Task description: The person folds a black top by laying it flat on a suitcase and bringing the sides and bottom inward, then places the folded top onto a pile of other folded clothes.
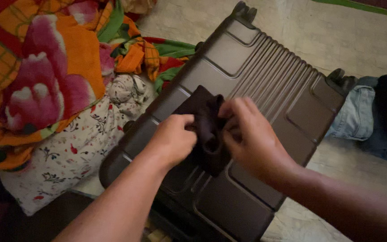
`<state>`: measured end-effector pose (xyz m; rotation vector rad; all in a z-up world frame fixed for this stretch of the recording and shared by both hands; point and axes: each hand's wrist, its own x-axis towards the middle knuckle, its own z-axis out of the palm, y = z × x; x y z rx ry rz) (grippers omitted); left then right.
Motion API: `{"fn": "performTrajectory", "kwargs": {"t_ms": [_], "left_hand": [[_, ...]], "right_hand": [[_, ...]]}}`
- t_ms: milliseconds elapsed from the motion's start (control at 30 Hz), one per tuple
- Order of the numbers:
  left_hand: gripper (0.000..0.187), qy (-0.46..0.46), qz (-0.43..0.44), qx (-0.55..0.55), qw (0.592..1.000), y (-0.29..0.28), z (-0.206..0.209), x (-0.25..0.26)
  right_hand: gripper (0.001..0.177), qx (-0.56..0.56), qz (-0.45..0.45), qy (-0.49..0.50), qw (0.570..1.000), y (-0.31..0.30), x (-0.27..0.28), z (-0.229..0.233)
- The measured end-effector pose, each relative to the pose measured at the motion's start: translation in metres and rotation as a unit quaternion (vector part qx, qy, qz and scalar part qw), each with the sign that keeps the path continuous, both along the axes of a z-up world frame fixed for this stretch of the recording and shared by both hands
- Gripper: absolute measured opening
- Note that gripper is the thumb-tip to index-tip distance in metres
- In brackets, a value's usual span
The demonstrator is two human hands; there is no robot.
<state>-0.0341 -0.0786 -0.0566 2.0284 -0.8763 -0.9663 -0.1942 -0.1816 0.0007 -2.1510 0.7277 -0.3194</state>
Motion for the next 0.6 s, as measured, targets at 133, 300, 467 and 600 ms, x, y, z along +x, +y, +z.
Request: {"fn": "performTrajectory", "kwargs": {"t_ms": [133, 300, 467, 600], "left_hand": [[0.033, -0.102, 0.015, 0.011, 0.995, -0.002, 0.004, -0.005], [0.036, -0.143, -0.020, -0.047, 0.988, 0.000, 0.013, -0.010], [0.032, -0.137, 0.039, -0.030, 0.989, -0.008, 0.008, -0.010], [0.022, 0.033, 0.195, 0.052, 0.979, -0.014, 0.005, -0.008]], "right_hand": [[0.072, -0.134, 0.070, -0.036, 0.988, 0.012, -0.020, -0.004], [0.089, -0.030, 0.003, -0.023, 0.999, 0.011, -0.018, -0.003], [0.083, -0.154, 0.025, -0.023, 0.988, 0.016, -0.021, 0.008], [0.069, -0.085, 0.064, -0.013, 0.994, 0.018, -0.027, 0.003]]}}
